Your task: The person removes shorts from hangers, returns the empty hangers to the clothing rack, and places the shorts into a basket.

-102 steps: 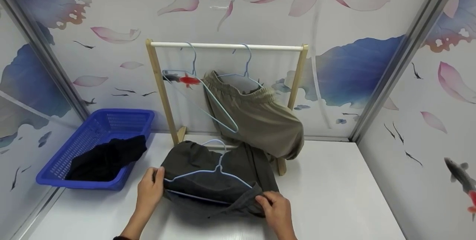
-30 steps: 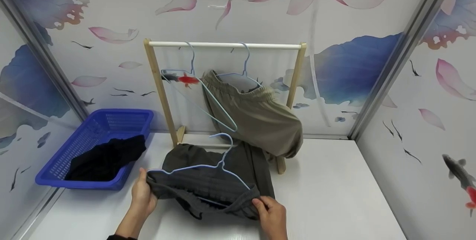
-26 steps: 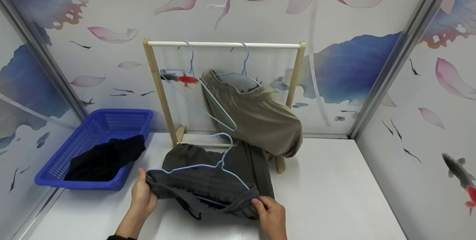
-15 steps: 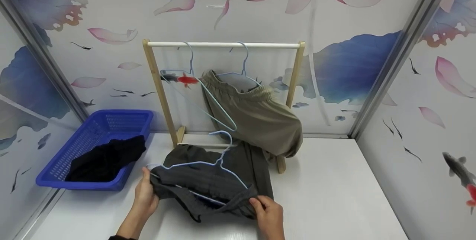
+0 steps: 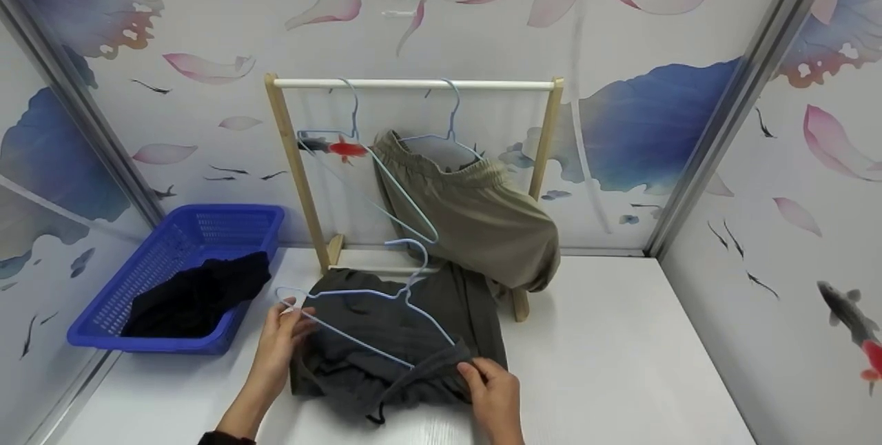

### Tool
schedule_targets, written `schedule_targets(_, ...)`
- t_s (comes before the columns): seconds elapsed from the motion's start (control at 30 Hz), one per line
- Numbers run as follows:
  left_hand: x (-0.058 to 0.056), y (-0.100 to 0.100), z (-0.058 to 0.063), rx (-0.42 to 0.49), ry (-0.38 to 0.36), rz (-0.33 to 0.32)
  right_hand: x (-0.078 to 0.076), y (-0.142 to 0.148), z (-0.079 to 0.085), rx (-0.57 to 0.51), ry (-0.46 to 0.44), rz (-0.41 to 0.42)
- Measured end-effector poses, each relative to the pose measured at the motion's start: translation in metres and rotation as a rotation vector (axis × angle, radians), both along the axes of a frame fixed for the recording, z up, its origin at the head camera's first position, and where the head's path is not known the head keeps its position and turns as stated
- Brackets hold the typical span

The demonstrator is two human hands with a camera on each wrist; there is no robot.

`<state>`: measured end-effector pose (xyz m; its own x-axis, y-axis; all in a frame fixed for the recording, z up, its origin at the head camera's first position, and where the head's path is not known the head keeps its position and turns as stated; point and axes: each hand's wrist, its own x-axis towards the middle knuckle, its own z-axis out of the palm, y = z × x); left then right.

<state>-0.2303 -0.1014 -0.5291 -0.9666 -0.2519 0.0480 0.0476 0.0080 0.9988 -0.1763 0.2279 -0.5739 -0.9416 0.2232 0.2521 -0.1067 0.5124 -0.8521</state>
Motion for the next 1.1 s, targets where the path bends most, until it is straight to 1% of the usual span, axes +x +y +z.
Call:
schedule_targets(0.1, -0.002, -0.002, 0.003, -0.056, 0.006, 0.046, 0.000, 0.001, 0.000, 0.012, 0.008, -0.001)
schedule_targets(0.17, -0.003, -0.004, 0.005, -0.093, 0.029, 0.066, -0.001, 0.001, -0.001, 0.017, 0.016, -0.005)
schedule_targets(0.23, -0.004, -0.006, 0.006, -0.157, 0.055, 0.083, -0.001, 0.001, -0.002, 0.016, 0.024, -0.005)
schedule_targets(0.33, -0.004, -0.009, 0.009, -0.304, 0.115, 0.098, -0.002, 0.001, -0.001, 0.027, 0.047, -0.002)
schedule_targets(0.43, -0.003, -0.010, 0.011, -0.482, 0.187, 0.112, -0.002, 0.000, 0.000, 0.030, 0.061, 0.002)
schedule_targets(0.5, -0.002, -0.009, 0.012, -0.588, 0.260, 0.122, -0.002, -0.001, 0.001, 0.025, 0.049, 0.006)
schedule_targets(0.6, -0.001, -0.005, 0.012, -0.715, 0.375, 0.125, -0.003, -0.001, 0.003, 0.004, 0.022, 0.009)
schedule_targets(0.7, 0.000, 0.000, 0.012, -0.818, 0.470, 0.104, -0.003, -0.002, 0.004, 0.004, 0.021, 0.014)
schedule_targets(0.8, 0.000, 0.006, 0.013, -0.897, 0.515, 0.062, -0.003, -0.002, 0.004, 0.014, 0.046, 0.019)
schedule_targets(0.93, 0.001, 0.012, 0.014, -0.957, 0.517, 0.001, -0.002, -0.002, 0.003, 0.029, 0.103, 0.029)
schedule_targets(1.03, 0.001, 0.018, 0.015, -0.975, 0.489, -0.055, -0.002, -0.002, 0.002, 0.045, 0.168, 0.037)
schedule_targets(1.1, 0.001, 0.021, 0.016, -0.982, 0.455, -0.092, -0.001, -0.003, 0.002, 0.058, 0.212, 0.042)
